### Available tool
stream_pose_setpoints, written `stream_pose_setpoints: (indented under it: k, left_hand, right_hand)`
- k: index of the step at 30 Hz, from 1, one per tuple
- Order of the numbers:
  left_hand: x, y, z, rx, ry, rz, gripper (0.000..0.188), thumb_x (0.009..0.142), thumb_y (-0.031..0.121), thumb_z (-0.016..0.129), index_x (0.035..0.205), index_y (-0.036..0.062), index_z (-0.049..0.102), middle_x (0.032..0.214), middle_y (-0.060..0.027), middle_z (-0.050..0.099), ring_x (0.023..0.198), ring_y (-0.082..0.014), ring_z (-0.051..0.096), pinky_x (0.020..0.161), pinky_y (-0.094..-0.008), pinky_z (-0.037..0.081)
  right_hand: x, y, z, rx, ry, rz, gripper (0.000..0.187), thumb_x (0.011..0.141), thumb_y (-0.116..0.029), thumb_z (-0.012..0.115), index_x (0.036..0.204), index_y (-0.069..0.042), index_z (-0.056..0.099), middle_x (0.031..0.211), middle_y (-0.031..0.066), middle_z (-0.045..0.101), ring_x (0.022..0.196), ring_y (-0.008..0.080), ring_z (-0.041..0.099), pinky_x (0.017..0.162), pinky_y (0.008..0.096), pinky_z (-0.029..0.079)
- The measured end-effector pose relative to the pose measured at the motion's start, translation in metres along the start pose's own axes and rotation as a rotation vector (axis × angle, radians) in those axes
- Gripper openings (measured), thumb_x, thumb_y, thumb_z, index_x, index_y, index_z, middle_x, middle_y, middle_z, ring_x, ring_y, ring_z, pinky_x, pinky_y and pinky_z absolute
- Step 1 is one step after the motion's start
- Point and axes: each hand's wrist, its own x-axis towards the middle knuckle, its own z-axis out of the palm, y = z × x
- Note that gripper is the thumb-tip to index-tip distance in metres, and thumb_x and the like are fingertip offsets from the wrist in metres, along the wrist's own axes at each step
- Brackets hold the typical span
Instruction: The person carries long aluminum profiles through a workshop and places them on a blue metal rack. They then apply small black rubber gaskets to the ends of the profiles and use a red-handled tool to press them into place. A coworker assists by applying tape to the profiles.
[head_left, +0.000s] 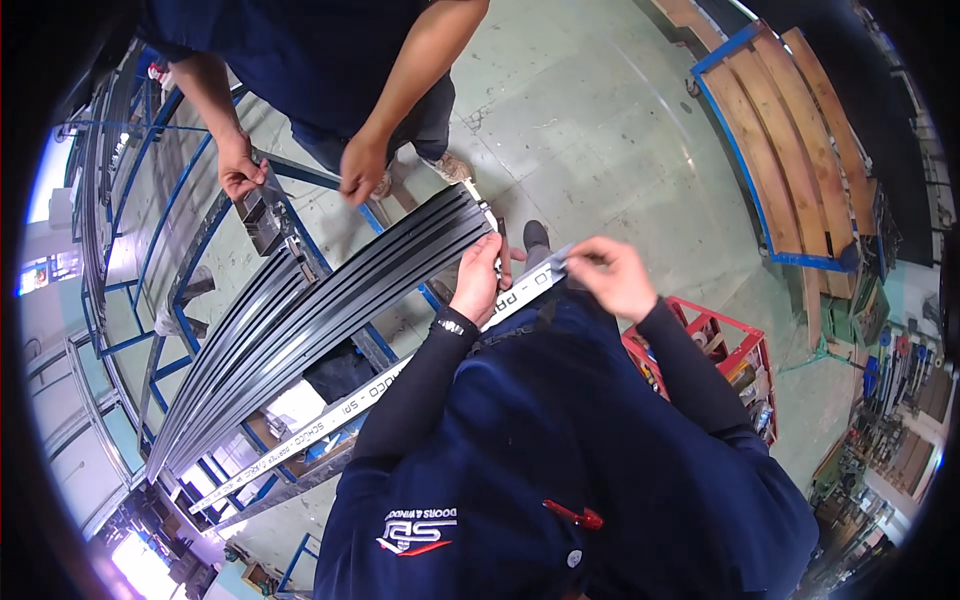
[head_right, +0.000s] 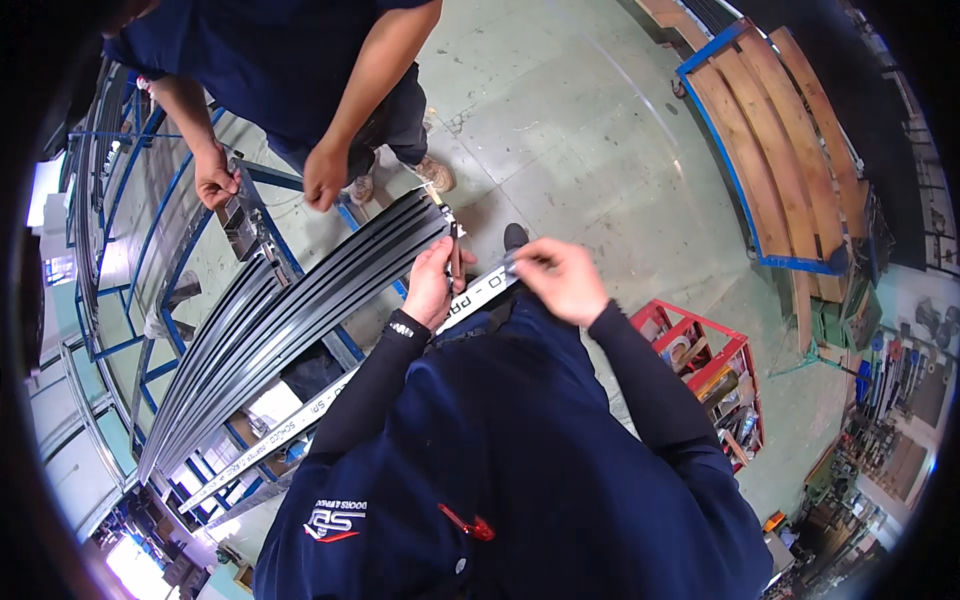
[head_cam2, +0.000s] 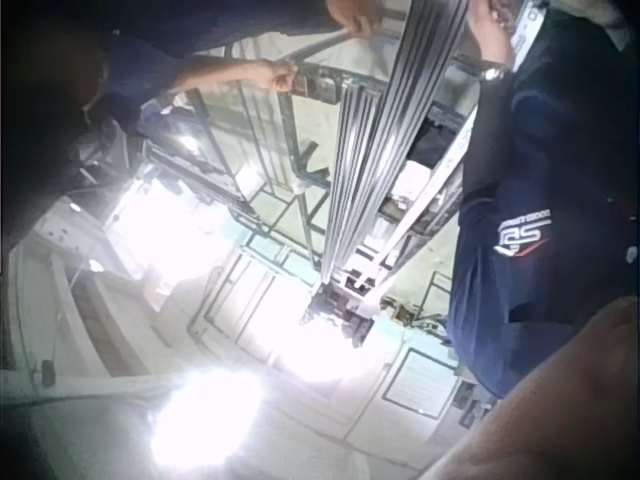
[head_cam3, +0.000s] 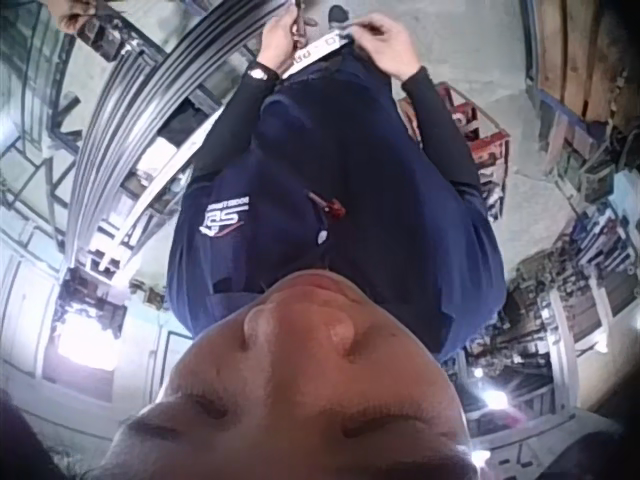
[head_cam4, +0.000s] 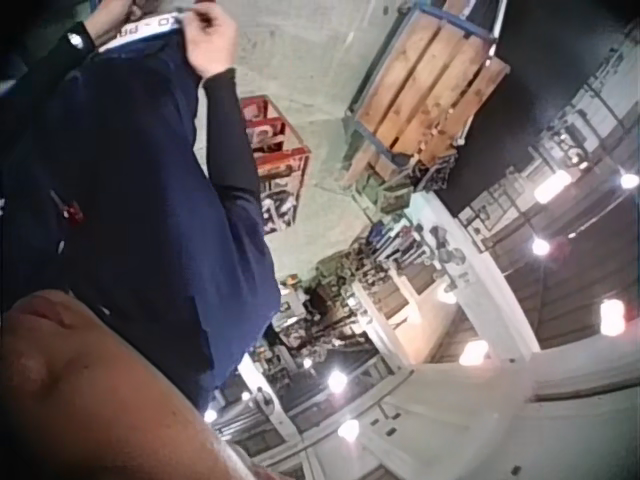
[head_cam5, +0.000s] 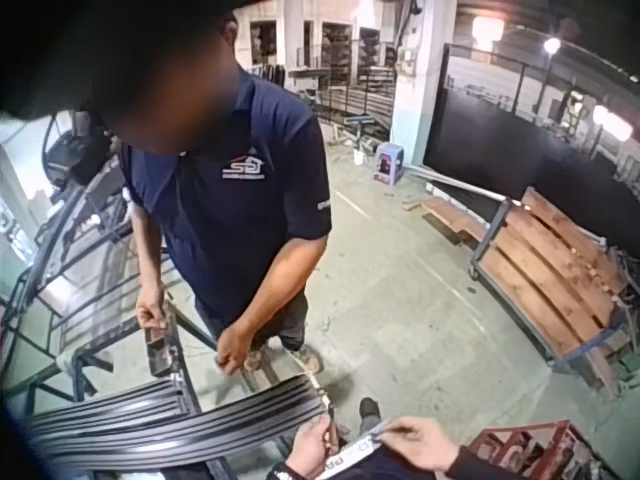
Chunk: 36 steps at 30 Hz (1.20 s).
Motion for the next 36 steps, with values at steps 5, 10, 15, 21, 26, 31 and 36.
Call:
stream_pose_setpoints:
  k: [5, 10, 15, 21, 26, 31, 36]
  left_hand:
    - [-0.004, -0.001, 0.003, -0.196, 0.167, 0.088, 0.031, 0.104, 0.032, 0.043, 0.105, 0.0028, 0.053, 0.094, -0.0128, 0.064, 0.077, -0.0198, 0.064, 0.068, -0.0357, 0.054]
    - [-0.001, -0.013, -0.010, 0.280, 0.364, 0.334, 0.037, 0.101, 0.025, 0.040, 0.076, 0.0028, 0.054, 0.069, -0.0125, 0.054, 0.066, -0.0226, 0.053, 0.059, -0.0373, 0.044]
    - [0.019, -0.030, -0.024, 0.262, 0.749, 0.608, 0.039, 0.101, 0.031, 0.046, 0.081, -0.0009, 0.054, 0.065, -0.0138, 0.054, 0.060, -0.0233, 0.051, 0.059, -0.0387, 0.044]
    - [-0.008, -0.016, -0.045, 0.255, 0.818, 0.595, 0.037, 0.100, 0.033, 0.050, 0.088, -0.0019, 0.058, 0.069, -0.0165, 0.058, 0.066, -0.0238, 0.057, 0.062, -0.0378, 0.045]
    - [-0.017, -0.020, -0.052, 0.128, 0.810, 0.648, 0.031, 0.100, 0.029, 0.052, 0.090, 0.0002, 0.060, 0.068, -0.0039, 0.056, 0.065, -0.0106, 0.052, 0.059, -0.0318, 0.044]
    - [-0.040, -0.034, -0.062, 0.047, 0.965, 0.695, 0.031, 0.101, 0.028, 0.050, 0.094, 0.0001, 0.061, 0.070, 0.0017, 0.053, 0.066, -0.0057, 0.047, 0.058, -0.0267, 0.041]
    - [-0.087, -0.043, -0.039, -0.341, 1.031, 0.607, 0.029, 0.104, 0.030, 0.041, 0.097, 0.0043, 0.054, 0.064, -0.0009, 0.052, 0.038, -0.0100, 0.043, 0.035, -0.0253, 0.037]
  right_hand:
    - [0.020, 0.001, 0.063, -0.300, -0.118, -0.291, 0.014, 0.081, -0.015, 0.072, 0.085, -0.004, 0.066, 0.079, 0.0138, 0.068, 0.072, 0.0288, 0.066, 0.066, 0.0380, 0.051]
    - [0.031, 0.005, 0.086, -0.679, -0.142, -0.279, 0.032, 0.079, -0.030, 0.074, 0.071, -0.006, 0.055, 0.067, 0.0132, 0.058, 0.067, 0.0345, 0.059, 0.060, 0.0450, 0.046]
    - [0.027, 0.012, 0.075, -0.774, -0.377, -0.676, 0.042, 0.077, -0.036, 0.076, 0.104, -0.005, 0.065, 0.096, 0.0107, 0.064, 0.095, 0.0317, 0.060, 0.090, 0.0424, 0.041]
    - [0.061, 0.020, 0.110, -1.226, -0.519, -0.383, 0.066, 0.060, -0.040, 0.088, 0.110, -0.005, 0.063, 0.109, 0.0139, 0.063, 0.107, 0.0312, 0.058, 0.094, 0.0424, 0.042]
    - [0.089, 0.029, 0.107, -1.205, -0.643, -0.438, 0.069, 0.061, -0.044, 0.087, 0.111, -0.003, 0.062, 0.112, 0.0158, 0.063, 0.110, 0.0336, 0.058, 0.093, 0.0438, 0.045]
    - [0.109, 0.040, 0.106, -1.219, -0.723, -0.467, 0.078, 0.063, -0.049, 0.085, 0.117, 0.002, 0.059, 0.117, 0.0208, 0.063, 0.112, 0.0352, 0.059, 0.095, 0.0426, 0.048]
    - [0.093, 0.033, 0.100, -1.179, -0.726, -0.405, 0.072, 0.064, -0.047, 0.085, 0.115, -0.001, 0.064, 0.110, 0.0215, 0.067, 0.106, 0.0365, 0.063, 0.090, 0.0443, 0.050]
